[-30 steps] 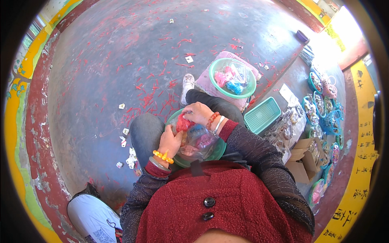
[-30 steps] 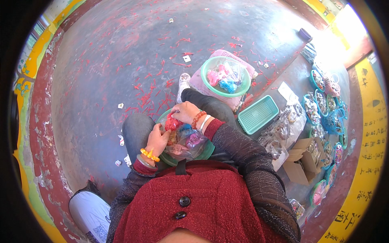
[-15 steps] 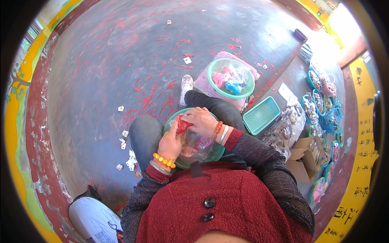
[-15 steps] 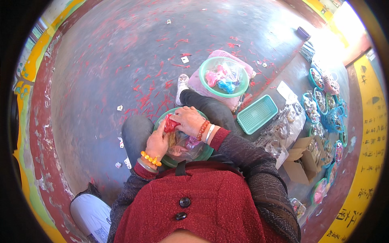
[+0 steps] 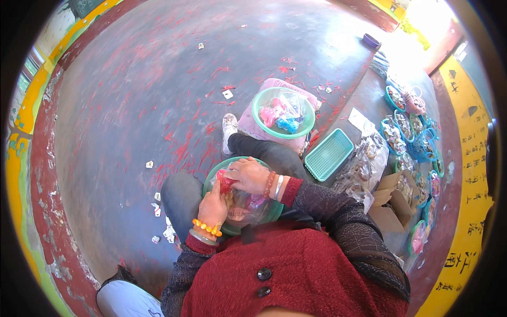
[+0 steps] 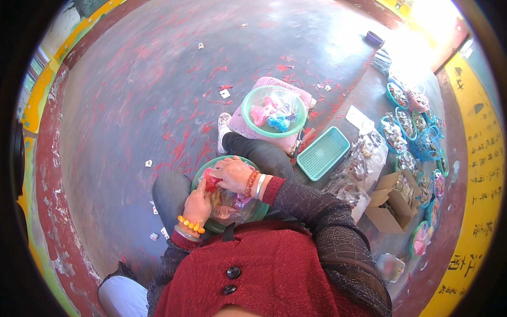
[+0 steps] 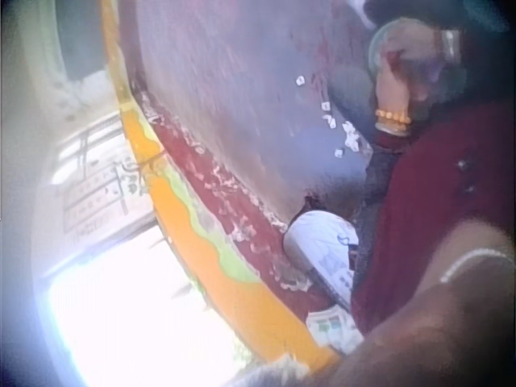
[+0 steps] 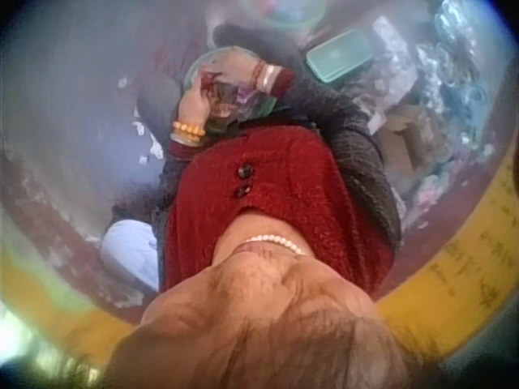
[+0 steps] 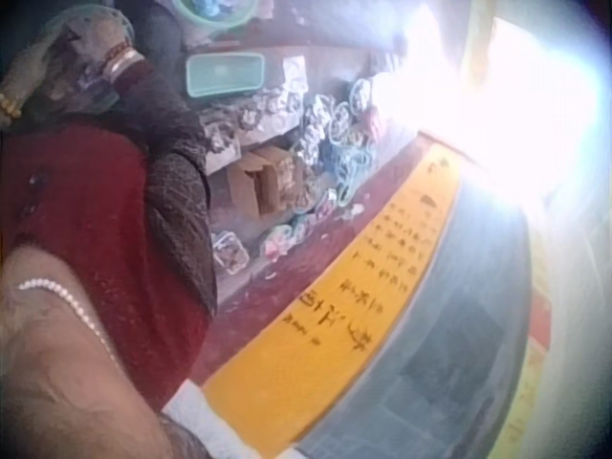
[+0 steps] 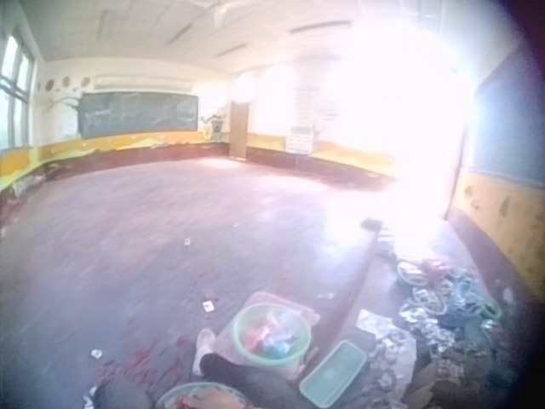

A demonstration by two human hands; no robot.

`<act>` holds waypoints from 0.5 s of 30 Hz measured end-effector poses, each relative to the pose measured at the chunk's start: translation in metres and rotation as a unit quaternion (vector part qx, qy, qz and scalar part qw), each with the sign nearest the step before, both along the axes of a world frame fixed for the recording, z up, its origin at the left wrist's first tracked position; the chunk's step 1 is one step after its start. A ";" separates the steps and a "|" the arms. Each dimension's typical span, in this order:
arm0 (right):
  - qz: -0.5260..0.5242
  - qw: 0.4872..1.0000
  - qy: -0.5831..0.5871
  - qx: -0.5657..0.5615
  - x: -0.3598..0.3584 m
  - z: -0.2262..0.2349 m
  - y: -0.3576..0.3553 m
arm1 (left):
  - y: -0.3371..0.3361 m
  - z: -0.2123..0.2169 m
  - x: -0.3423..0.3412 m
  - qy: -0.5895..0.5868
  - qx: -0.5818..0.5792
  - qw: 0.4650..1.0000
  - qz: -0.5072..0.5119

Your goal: The person sits on the floor and sorts colorful candies from a green bowl into small clear plastic bags. They handle the candies by hand, filling the bags and placing them into a nearby container.

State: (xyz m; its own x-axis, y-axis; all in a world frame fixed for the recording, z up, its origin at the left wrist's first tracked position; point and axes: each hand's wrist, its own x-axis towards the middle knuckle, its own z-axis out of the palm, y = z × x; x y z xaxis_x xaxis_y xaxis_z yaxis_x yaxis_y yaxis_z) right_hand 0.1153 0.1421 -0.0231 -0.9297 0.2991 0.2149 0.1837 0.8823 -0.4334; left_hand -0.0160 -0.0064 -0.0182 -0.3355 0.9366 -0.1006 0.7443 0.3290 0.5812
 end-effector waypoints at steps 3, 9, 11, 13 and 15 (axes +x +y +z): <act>-0.025 0.997 0.079 -0.009 0.011 0.015 0.010 | 0.000 0.015 0.002 0.003 -0.005 1.000 0.029; -0.259 0.948 0.149 -0.107 0.056 -0.010 0.105 | -0.003 0.023 -0.016 0.041 0.106 0.993 0.034; -0.367 0.900 0.178 -0.156 0.082 -0.030 0.151 | -0.003 0.019 -0.023 0.048 0.161 0.985 0.031; -0.453 0.833 0.210 -0.237 0.111 -0.054 0.201 | -0.001 0.020 -0.027 0.007 0.163 0.986 0.044; -0.499 0.767 0.214 -0.342 0.126 -0.052 0.229 | 0.000 0.017 -0.029 -0.007 0.180 0.982 0.050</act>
State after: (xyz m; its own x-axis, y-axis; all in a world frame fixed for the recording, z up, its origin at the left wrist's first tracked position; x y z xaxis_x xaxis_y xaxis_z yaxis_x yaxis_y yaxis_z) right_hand 0.2417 0.3715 -0.0752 -0.0523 0.9948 -0.0871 0.3311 -0.0650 -0.9414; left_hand -0.0448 -0.0067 -0.0014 -0.4285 0.8751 0.2250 0.7097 0.1719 0.6832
